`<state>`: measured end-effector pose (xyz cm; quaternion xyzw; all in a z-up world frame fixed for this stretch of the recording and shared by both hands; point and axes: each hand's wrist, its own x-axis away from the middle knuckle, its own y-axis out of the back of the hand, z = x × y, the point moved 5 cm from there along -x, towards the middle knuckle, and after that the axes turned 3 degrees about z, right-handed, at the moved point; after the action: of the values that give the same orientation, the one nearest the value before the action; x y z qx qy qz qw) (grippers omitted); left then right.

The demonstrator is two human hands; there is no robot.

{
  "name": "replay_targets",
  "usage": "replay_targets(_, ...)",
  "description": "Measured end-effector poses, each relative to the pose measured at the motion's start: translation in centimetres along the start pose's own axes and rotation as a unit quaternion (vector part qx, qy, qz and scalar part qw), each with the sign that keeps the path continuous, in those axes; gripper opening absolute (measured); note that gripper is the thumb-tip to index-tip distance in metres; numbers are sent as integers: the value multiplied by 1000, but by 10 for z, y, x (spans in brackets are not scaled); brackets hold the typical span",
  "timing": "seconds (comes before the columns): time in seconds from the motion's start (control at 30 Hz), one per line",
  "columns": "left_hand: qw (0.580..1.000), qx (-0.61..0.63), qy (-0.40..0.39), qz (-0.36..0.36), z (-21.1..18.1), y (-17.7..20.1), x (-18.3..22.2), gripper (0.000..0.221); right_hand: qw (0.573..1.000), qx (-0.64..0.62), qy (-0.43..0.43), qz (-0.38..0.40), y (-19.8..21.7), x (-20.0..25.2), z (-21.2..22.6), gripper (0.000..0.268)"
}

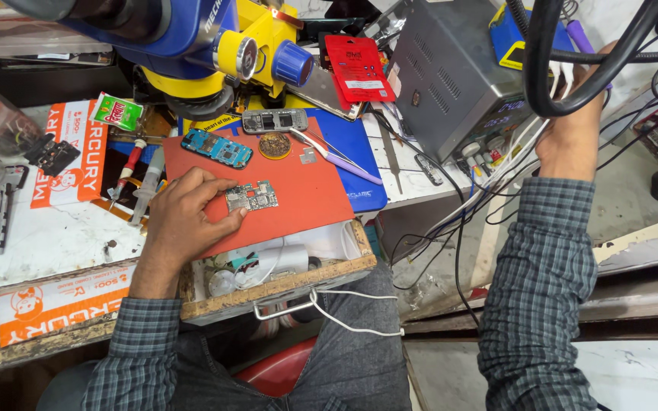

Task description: The person solders components on a circuit board and uses a metal tool to manipulate parts of the internal hardware on a workbench.

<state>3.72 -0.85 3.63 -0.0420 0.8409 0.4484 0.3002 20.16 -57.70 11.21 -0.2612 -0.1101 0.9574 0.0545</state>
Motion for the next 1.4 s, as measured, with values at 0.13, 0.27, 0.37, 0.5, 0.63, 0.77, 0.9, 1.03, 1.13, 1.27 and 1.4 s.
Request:
replay_targets(0.13,1000,-1,7,6,2,-2,0,37,999,-24,-19,-11,-4,15,1,60)
replay_targets(0.27,1000,-8,1,2,2,-2,-1,39,999,-32,13,14,-18,60,21,64)
replay_targets(0.37,1000,0,-8,-7,2,1,2,39,997,42,57,-20,-31,105,39,70)
replay_targets(0.5,999,-4,-32,-23,1,1,1,39,931,265,206,-143,-95,187,73,59)
replay_targets(0.63,998,8,-40,-38,0,3,4,38,935,253,209,-135,-195,261,57,40)
replay_targets(0.77,999,10,-20,-26,-3,3,3,36,967,213,92,102,-291,300,18,23)
replay_targets(0.9,999,3,-28,-38,-5,4,2,36,943,242,89,212,-352,297,10,18)
replay_targets(1.03,999,6,-34,-42,2,-2,9,37,893,259,193,313,-404,271,12,9)
replay_targets(1.13,994,58,-13,-94,17,-13,15,35,857,319,174,364,-438,248,-1,16)
replay_targets(1.27,993,30,-20,-117,33,-38,25,37,812,323,255,414,-471,237,-10,13)
replay_targets(1.4,992,-1,-31,-120,30,-34,31,38,793,354,250,427,-491,243,-24,12)
